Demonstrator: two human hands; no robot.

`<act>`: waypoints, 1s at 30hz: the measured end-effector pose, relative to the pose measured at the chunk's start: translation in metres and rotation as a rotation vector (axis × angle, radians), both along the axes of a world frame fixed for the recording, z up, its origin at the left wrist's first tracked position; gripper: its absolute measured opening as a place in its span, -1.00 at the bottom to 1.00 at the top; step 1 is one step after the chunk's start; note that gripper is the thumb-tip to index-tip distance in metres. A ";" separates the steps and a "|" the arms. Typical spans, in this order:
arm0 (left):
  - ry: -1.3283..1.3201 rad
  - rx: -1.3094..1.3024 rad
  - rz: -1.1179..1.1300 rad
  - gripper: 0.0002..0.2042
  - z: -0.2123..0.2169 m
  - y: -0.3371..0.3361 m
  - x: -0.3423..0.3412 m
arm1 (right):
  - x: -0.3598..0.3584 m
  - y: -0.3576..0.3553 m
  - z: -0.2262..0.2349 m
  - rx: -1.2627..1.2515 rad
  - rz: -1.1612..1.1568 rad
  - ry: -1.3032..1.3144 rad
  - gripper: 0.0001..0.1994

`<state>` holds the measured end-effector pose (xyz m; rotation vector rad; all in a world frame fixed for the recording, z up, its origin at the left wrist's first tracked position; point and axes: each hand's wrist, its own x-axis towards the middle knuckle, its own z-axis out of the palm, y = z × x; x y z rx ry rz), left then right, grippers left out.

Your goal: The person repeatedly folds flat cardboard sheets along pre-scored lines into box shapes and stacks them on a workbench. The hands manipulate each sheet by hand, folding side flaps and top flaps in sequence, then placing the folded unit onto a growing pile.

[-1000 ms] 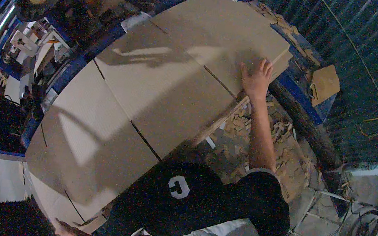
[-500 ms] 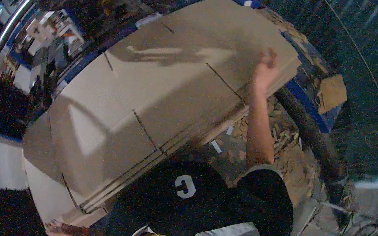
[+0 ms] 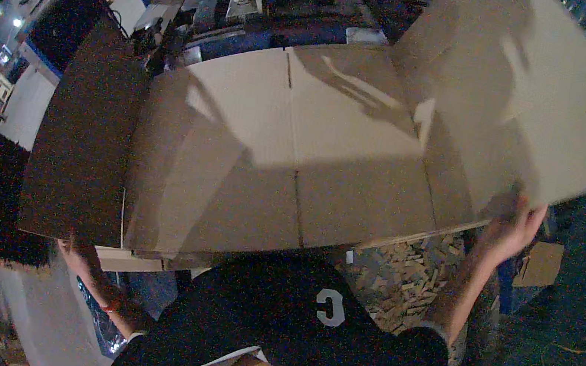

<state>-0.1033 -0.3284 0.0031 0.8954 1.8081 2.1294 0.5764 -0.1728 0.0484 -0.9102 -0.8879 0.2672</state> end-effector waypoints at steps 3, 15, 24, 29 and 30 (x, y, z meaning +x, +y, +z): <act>0.155 -0.217 0.183 -0.79 0.003 0.001 0.050 | -0.085 -0.046 -0.004 -0.223 -0.189 -0.641 -0.62; 1.368 -0.613 -0.660 -0.52 0.012 0.075 0.137 | -0.151 -0.003 -0.066 -0.096 0.495 -1.695 -0.63; 1.325 -0.427 -0.658 -0.41 0.013 0.145 0.117 | -0.141 0.106 -0.051 -0.336 0.338 -1.856 -0.26; 1.256 -0.252 -0.596 -0.43 0.006 0.223 0.102 | -0.159 0.175 -0.049 -0.505 0.471 -1.670 -0.25; 1.267 -0.261 -0.582 -0.44 0.004 0.242 0.100 | -0.165 0.191 -0.050 -0.568 0.385 -1.715 -0.28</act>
